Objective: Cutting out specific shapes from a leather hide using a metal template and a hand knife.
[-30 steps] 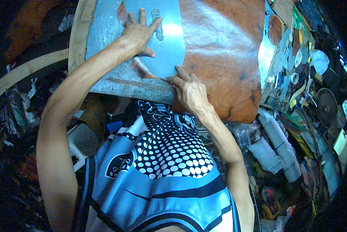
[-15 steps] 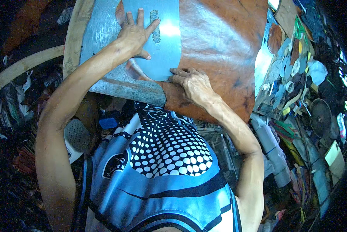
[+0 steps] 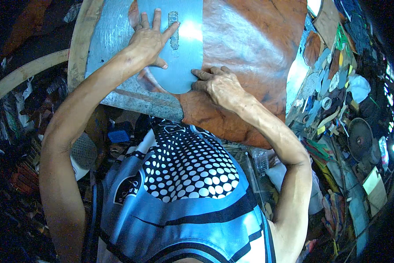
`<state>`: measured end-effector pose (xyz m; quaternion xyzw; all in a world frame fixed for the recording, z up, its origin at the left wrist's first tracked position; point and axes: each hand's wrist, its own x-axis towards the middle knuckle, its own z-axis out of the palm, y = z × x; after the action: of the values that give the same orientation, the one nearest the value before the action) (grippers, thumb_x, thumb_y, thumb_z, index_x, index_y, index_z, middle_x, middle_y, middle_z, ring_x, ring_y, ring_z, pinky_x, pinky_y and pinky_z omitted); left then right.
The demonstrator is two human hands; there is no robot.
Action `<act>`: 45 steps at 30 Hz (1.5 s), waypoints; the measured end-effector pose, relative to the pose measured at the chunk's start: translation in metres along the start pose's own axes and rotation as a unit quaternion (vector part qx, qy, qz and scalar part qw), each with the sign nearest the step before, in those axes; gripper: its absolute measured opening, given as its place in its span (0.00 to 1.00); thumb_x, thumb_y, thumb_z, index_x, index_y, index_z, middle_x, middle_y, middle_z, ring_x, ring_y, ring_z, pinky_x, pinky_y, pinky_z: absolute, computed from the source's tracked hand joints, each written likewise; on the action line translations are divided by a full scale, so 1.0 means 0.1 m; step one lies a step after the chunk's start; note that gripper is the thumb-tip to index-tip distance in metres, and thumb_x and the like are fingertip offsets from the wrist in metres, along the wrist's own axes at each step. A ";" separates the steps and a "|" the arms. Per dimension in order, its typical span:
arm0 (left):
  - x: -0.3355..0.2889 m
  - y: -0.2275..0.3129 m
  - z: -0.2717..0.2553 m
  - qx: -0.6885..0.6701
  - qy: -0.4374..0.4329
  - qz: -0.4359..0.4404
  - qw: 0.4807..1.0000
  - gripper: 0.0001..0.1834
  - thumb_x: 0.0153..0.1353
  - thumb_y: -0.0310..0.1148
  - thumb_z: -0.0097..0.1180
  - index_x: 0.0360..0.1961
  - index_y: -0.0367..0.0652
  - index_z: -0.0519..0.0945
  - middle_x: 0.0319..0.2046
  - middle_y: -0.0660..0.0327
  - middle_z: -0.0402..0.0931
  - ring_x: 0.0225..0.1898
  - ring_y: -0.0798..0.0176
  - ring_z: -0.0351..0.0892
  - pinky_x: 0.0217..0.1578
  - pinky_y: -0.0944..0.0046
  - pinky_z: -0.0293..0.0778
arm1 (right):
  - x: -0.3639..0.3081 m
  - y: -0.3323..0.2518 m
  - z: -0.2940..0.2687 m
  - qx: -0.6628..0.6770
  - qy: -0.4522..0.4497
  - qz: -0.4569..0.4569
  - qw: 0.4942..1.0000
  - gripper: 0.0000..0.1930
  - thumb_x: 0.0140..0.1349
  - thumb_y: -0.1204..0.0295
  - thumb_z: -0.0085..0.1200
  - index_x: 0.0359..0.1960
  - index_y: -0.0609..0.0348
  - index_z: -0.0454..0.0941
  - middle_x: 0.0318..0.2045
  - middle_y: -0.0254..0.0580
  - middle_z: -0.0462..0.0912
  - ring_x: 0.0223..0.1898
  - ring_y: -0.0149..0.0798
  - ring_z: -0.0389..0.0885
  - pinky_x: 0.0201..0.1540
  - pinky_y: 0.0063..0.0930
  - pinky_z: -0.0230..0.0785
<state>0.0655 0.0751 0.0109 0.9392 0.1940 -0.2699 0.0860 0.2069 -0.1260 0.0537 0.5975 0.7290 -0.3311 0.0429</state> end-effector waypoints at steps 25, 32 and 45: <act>-0.06 -0.06 -0.27 -0.042 0.004 -0.039 0.998 0.58 0.39 0.54 0.74 0.68 0.39 0.59 0.69 0.44 0.51 0.68 0.30 0.50 0.66 0.43 0.53 | 1.77 0.73 -1.14 0.042 0.252 -0.059 0.965 0.13 0.61 0.67 0.56 0.46 0.55 0.82 0.44 0.45 0.84 0.43 0.51 0.82 0.45 0.38 0.75; -0.07 -0.15 -0.32 -0.083 -0.017 -0.043 0.995 0.60 0.40 0.56 0.73 0.71 0.45 0.54 0.71 0.49 0.45 0.69 0.29 0.44 0.64 0.33 0.51 | 2.29 0.88 -1.32 -0.001 0.161 -0.118 0.980 0.12 0.62 0.65 0.56 0.45 0.53 0.83 0.43 0.44 0.84 0.45 0.49 0.82 0.49 0.38 0.75; -0.07 -0.15 -0.31 -0.096 -0.022 -0.036 0.995 0.60 0.39 0.53 0.74 0.70 0.45 0.55 0.71 0.48 0.44 0.69 0.26 0.43 0.64 0.31 0.53 | 2.31 0.85 -1.36 -0.024 0.117 -0.124 0.985 0.13 0.63 0.64 0.56 0.47 0.52 0.82 0.47 0.43 0.83 0.50 0.47 0.80 0.53 0.38 0.72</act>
<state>0.0685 0.0945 0.0399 0.9129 0.2503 -0.2738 0.1701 0.2639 0.1469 0.0170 0.5356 0.8053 -0.2444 -0.0699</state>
